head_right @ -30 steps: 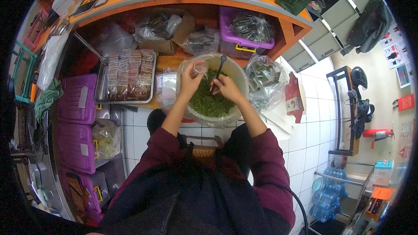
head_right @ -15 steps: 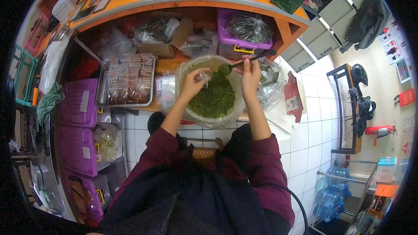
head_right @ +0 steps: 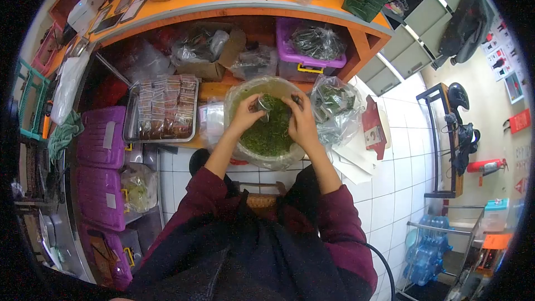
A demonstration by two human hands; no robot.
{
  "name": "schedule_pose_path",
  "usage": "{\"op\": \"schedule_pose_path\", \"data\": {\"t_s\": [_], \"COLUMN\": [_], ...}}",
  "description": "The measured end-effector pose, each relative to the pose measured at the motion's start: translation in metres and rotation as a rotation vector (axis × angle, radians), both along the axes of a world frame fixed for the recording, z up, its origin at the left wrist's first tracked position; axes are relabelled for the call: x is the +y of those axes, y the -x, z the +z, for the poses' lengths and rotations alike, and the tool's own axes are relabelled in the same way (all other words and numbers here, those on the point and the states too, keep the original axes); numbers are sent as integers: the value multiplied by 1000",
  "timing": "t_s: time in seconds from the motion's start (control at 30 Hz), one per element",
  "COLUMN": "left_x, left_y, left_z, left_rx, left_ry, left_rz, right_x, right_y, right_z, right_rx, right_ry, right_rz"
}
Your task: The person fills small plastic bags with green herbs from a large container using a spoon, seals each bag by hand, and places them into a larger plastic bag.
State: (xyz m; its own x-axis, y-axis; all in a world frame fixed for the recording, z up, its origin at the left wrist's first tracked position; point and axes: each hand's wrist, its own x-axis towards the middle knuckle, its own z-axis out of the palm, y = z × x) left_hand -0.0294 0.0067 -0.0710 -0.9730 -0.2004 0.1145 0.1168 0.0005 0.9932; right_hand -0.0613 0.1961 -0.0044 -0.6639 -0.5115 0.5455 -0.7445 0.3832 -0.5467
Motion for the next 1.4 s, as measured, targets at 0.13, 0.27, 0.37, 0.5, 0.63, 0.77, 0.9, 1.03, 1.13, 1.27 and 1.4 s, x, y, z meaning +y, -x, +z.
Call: {"op": "schedule_pose_path", "data": {"t_s": [0.13, 0.27, 0.37, 0.5, 0.63, 0.77, 0.9, 1.03, 1.13, 1.27, 1.4], "left_x": [-1, 2, 2, -1, 6, 9, 2, -1, -3, -5, -8], "left_y": [1, -4, -5, -7, -9, -7, -2, -6, -12, -13, -11], "left_z": [0, 9, 12, 20, 10, 7, 8, 19, 30, 34, 32], "left_rx": [74, 115, 44, -217, -179, 74, 32, -23, -65, -110, -67], "left_ry": [224, 174, 161, 309, 599, 498, 146, -356, -452, -481, -427], "left_rz": [-33, -22, -26, -34, 35, 126, -10, -1, 28, -21, 0], "right_x": [-7, -27, -34, -33, -30, -27, -27, -33, -33, -35, -40], "right_y": [0, 2, 4, 7, 13, 13, 8, 6, 5, 4, 0], "right_z": [-1, -1, -1, 25, 28, 12, 5, -7, -17, -20, -13], "right_rx": [-114, -110, -120, 176, 385, 469, 309, -391, -791, -806, -699], "right_ry": [16, 44, 51, -184, -345, -473, -362, 188, 495, 661, 598], "right_rz": [-15, 13, -17, -134, -87, -25, -42, -97, -53, -29, -102]}}
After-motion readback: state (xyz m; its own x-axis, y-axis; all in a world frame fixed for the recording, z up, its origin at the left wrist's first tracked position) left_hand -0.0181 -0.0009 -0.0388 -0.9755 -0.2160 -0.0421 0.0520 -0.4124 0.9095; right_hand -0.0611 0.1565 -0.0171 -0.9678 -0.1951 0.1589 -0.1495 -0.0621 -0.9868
